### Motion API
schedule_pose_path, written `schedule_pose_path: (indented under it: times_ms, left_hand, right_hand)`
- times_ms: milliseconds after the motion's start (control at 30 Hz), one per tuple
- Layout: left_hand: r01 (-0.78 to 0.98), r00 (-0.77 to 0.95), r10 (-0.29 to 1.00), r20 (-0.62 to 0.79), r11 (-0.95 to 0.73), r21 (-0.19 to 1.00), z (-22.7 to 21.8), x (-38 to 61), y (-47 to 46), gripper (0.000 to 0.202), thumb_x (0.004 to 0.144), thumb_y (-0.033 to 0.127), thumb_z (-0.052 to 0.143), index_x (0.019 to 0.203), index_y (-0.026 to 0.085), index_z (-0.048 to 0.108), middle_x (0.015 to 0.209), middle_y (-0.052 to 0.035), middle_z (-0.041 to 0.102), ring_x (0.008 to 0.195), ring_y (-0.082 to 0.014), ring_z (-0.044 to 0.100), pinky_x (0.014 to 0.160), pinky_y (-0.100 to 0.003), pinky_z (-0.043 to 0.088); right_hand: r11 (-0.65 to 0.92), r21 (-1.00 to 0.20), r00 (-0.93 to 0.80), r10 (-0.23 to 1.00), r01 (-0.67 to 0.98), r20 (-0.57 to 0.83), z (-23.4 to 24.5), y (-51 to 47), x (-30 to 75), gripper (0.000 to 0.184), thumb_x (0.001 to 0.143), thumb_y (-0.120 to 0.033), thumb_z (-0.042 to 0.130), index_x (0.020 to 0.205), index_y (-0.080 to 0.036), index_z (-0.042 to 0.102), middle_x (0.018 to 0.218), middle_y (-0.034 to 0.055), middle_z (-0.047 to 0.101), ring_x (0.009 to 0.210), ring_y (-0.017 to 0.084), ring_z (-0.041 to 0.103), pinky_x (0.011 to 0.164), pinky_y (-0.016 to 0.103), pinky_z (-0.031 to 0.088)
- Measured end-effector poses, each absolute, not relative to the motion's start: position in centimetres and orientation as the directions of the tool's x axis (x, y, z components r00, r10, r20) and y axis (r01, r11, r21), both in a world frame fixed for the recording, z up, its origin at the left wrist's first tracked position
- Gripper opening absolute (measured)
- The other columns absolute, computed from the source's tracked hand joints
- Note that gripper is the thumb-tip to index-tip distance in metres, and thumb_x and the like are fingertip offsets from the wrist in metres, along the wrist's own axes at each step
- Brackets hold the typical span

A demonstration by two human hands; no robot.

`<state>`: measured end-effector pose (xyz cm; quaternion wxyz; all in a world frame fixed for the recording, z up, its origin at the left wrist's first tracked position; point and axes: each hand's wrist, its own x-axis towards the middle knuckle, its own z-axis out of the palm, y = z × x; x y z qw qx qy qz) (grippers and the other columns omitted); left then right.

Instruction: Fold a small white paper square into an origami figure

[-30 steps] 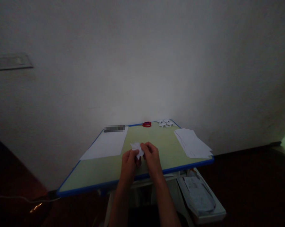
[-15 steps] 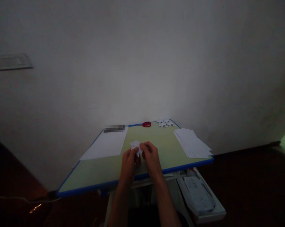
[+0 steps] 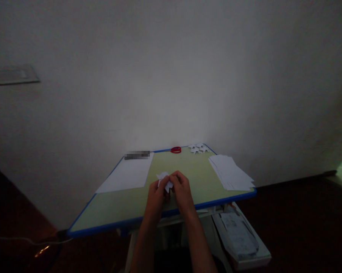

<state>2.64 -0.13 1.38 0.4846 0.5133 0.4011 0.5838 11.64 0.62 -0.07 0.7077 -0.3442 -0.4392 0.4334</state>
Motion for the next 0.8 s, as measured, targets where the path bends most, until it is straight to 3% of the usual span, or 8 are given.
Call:
schedule_pose_path:
  times_ms: [167,400,667,733,800]
  left_hand:
    - [-0.168,-0.021,0.976,0.218,-0.218,0.961,1.28,2.5,-0.2,0.051,0.073,0.063,0.069,0.059,0.016,0.056,0.048,0.0036,0.046,0.041,-0.0083,0.039,0.04,-0.022,0.029]
    - [-0.194,0.029,0.969,0.245,-0.235,0.952,1.29,2.39,-0.55,0.045,0.076,0.056,0.069,0.059,0.015,0.059,0.05,0.0024,0.05,0.043,-0.0093,0.043,0.042,-0.022,0.034]
    - [-0.228,0.028,0.969,0.244,-0.232,0.946,0.6,2.39,-0.2,0.054,0.075,0.066,0.071,0.063,0.015,0.061,0.053,0.0023,0.051,0.044,-0.0085,0.043,0.042,-0.021,0.034]
    - [-0.219,0.021,0.965,0.262,-0.251,0.943,0.54,2.4,-0.07,0.057,0.077,0.07,0.069,0.064,0.015,0.06,0.052,0.0026,0.05,0.044,-0.0079,0.043,0.042,-0.02,0.033]
    - [-0.215,-0.01,0.964,0.265,-0.261,0.941,0.67,2.42,-0.02,0.06,0.076,0.073,0.068,0.063,0.015,0.058,0.051,0.0037,0.048,0.043,-0.0073,0.041,0.041,-0.02,0.031]
  right_hand:
    - [0.384,-0.872,0.231,0.918,-0.304,0.324,0.07,0.58,11.59,0.023,0.077,-0.036,0.068,0.065,-0.021,0.056,0.059,-0.0056,0.046,0.056,0.012,0.039,0.051,0.025,0.031]
    - [0.355,-0.845,0.236,0.931,-0.398,0.28,0.12,0.33,11.41,0.038,0.079,-0.05,0.075,0.067,-0.022,0.052,0.061,-0.0064,0.044,0.056,0.012,0.037,0.049,0.024,0.032]
    - [0.366,-0.845,0.242,0.926,-0.391,0.289,0.2,0.39,11.45,0.038,0.078,-0.051,0.075,0.066,-0.022,0.054,0.061,-0.0052,0.046,0.056,0.013,0.04,0.049,0.025,0.033]
    - [0.395,-0.84,0.245,0.914,-0.372,0.322,0.27,0.31,11.47,0.032,0.079,-0.049,0.074,0.071,-0.021,0.06,0.064,-0.0043,0.051,0.058,0.013,0.043,0.051,0.025,0.035]
    - [0.407,-0.837,0.211,0.912,-0.366,0.352,0.36,0.12,11.5,0.027,0.08,-0.047,0.074,0.088,-0.021,0.068,0.07,-0.0035,0.056,0.061,0.014,0.048,0.054,0.025,0.039]
